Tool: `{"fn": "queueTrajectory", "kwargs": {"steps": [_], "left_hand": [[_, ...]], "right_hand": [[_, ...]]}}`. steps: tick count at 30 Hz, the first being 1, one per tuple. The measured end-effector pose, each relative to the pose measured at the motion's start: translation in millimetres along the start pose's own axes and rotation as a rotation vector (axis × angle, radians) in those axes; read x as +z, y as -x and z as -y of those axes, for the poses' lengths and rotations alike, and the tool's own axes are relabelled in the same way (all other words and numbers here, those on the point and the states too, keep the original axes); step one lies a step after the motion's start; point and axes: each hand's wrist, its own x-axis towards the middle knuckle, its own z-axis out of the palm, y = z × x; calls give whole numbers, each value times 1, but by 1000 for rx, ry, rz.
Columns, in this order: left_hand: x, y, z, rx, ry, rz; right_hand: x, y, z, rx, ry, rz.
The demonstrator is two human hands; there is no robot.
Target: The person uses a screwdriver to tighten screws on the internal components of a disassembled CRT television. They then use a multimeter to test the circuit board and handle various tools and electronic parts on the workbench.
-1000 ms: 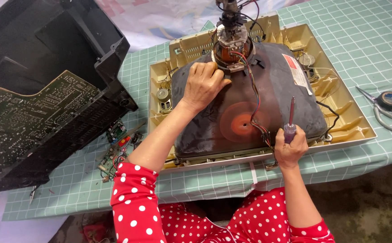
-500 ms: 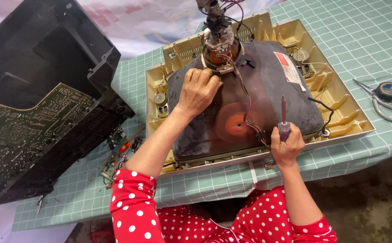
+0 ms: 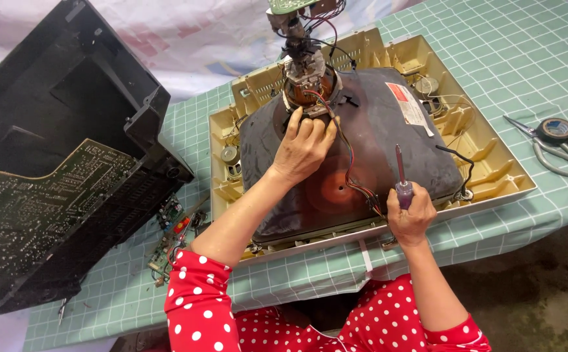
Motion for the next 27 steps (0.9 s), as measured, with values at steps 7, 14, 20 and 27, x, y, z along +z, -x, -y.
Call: {"fn": "queueTrajectory", "kwargs": {"steps": [7,14,20,27], "left_hand": [[-25,3,-3,-2,-7,29],[-94,50,-30,-194,199,-24],[-148,136,-54,-539,244,-63],[-180,209,-68,-906,154,18]], "right_hand": [[2,5,-5,10,8,2],[0,0,-2,8,14,11],[2,4,-5,-4,25,13],[-7,-5,17,40,74,101]]}}
